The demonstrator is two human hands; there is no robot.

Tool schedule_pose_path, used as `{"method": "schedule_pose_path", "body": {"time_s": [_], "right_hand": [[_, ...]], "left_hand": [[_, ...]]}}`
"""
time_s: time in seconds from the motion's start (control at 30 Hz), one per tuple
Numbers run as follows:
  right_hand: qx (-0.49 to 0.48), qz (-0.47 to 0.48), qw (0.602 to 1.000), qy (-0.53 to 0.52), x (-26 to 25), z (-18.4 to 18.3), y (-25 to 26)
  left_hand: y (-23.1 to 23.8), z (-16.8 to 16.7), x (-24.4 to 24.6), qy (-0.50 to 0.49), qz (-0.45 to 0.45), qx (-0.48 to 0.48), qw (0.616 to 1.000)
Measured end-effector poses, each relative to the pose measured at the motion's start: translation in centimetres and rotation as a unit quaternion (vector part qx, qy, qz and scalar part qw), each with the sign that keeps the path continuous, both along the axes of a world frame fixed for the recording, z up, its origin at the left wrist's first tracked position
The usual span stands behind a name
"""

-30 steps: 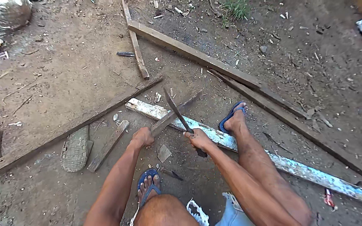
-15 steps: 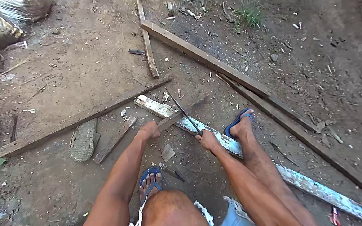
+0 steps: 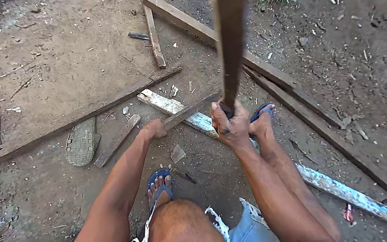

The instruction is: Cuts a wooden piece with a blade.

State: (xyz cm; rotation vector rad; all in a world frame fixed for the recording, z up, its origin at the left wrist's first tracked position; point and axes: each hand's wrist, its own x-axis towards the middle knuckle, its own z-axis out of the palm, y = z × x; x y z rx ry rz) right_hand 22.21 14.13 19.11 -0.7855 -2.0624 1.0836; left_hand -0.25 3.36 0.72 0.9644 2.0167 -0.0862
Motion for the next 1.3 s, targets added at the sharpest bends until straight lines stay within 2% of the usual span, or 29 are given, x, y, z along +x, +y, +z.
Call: {"method": "schedule_pose_path", "body": {"time_s": [0.03,0.07,0.1,0.13,0.17,0.2,0.23,0.3,0.33,0.43,0.5,0.57,0.63,0.67,0.7,0.73,0.77,0.8,0.83,0.9,0.93,0.97,1.03,1.1,1.17,1.23,1.3], "right_hand": [[0.028,-0.01,0.999,0.032,-0.1,-1.4,0.0],[0.044,-0.029,0.998,0.018,0.5,-4.1,0.2],[0.05,-0.05,0.996,-0.063,2.1,-7.8,0.6],[0.025,-0.056,0.978,-0.2,4.3,-11.6,0.9],[-0.03,-0.044,0.937,-0.345,6.4,-14.2,1.3],[-0.096,-0.024,0.889,-0.447,7.0,-15.2,2.1],[-0.145,0.002,0.851,-0.506,6.1,-14.9,3.4],[-0.229,0.046,0.81,-0.538,5.3,-11.9,3.9],[-0.251,0.041,0.809,-0.53,5.6,-10.7,3.6],[-0.249,0.013,0.854,-0.456,4.4,-5.7,4.3],[-0.202,-0.009,0.912,-0.358,3.8,-2.6,4.0],[-0.146,-0.041,0.966,-0.211,2.6,0.1,3.1],[-0.114,-0.07,0.989,-0.055,1.1,0.3,2.2],[-0.103,-0.085,0.991,-0.009,0.6,-1.1,1.8],[-0.095,-0.1,0.991,-0.006,0.7,-4.0,1.7],[-0.105,-0.107,0.987,-0.064,1.6,-7.8,1.6],[-0.158,-0.091,0.968,-0.174,3.0,-11.5,1.6],[-0.251,-0.064,0.926,-0.274,4.4,-13.7,1.5],[-0.35,-0.036,0.879,-0.321,4.9,-14.6,2.0],[-0.542,0.003,0.797,-0.268,4.0,-12.4,3.5],[-0.598,0.002,0.769,-0.224,4.3,-11.0,3.1],[-0.614,-0.011,0.769,-0.178,3.9,-9.3,2.9],[-0.537,-0.024,0.835,-0.118,2.0,-4.7,3.6],[-0.383,-0.032,0.92,-0.082,1.6,-1.5,3.8],[-0.236,-0.055,0.97,-0.011,1.4,0.9,4.6],[-0.16,-0.075,0.982,0.065,1.2,0.7,4.5],[-0.136,-0.106,0.984,0.039,1.9,-4.1,3.1]], "left_hand": [[-0.1,0.1,0.0,-0.006,0.002,-0.001,1.0],[0.0,0.3,0.0,-0.01,0.004,-0.003,1.0],[0.1,0.4,0.0,-0.011,0.005,-0.005,1.0],[0.0,0.4,0.2,-0.012,0.005,-0.007,1.0],[0.0,0.7,0.7,-0.011,-0.001,-0.011,1.0],[0.4,1.4,0.9,-0.007,-0.012,-0.014,1.0],[0.9,2.3,0.3,-0.003,-0.022,-0.016,1.0],[0.1,2.3,0.3,-0.016,-0.025,-0.018,0.999],[-0.7,1.6,1.0,0.002,-0.028,-0.012,1.0],[0.0,1.8,0.8,0.048,-0.031,-0.021,0.998],[-0.3,1.2,1.0,0.041,-0.019,-0.018,0.999],[-0.5,0.6,0.9,0.032,-0.008,-0.015,0.999],[-0.4,0.4,0.8,0.024,-0.004,-0.017,1.0],[-0.3,0.3,0.7,0.023,-0.002,-0.017,1.0],[-0.3,0.1,0.7,0.022,-0.001,-0.019,1.0],[-0.3,0.0,0.6,0.021,-0.001,-0.02,1.0],[-0.3,-0.1,0.6,0.022,-0.002,-0.019,1.0],[-0.4,-0.1,0.7,0.025,-0.008,-0.018,0.999],[-0.2,0.2,0.8,0.032,-0.018,-0.018,0.999],[0.3,1.4,0.4,0.045,-0.021,-0.023,0.998],[-0.4,1.0,1.2,0.049,-0.017,-0.018,0.999],[-0.7,0.7,1.6,0.053,-0.014,-0.013,0.998],[0.1,1.5,1.3,0.049,-0.012,-0.015,0.999],[-0.3,1.1,1.4,0.039,-0.018,-0.023,0.999],[0.0,0.6,1.1,0.025,-0.02,-0.023,0.999],[0.2,0.6,0.9,0.015,-0.02,-0.03,0.999],[0.3,0.5,0.6,0.006,-0.022,-0.034,0.999]]}}
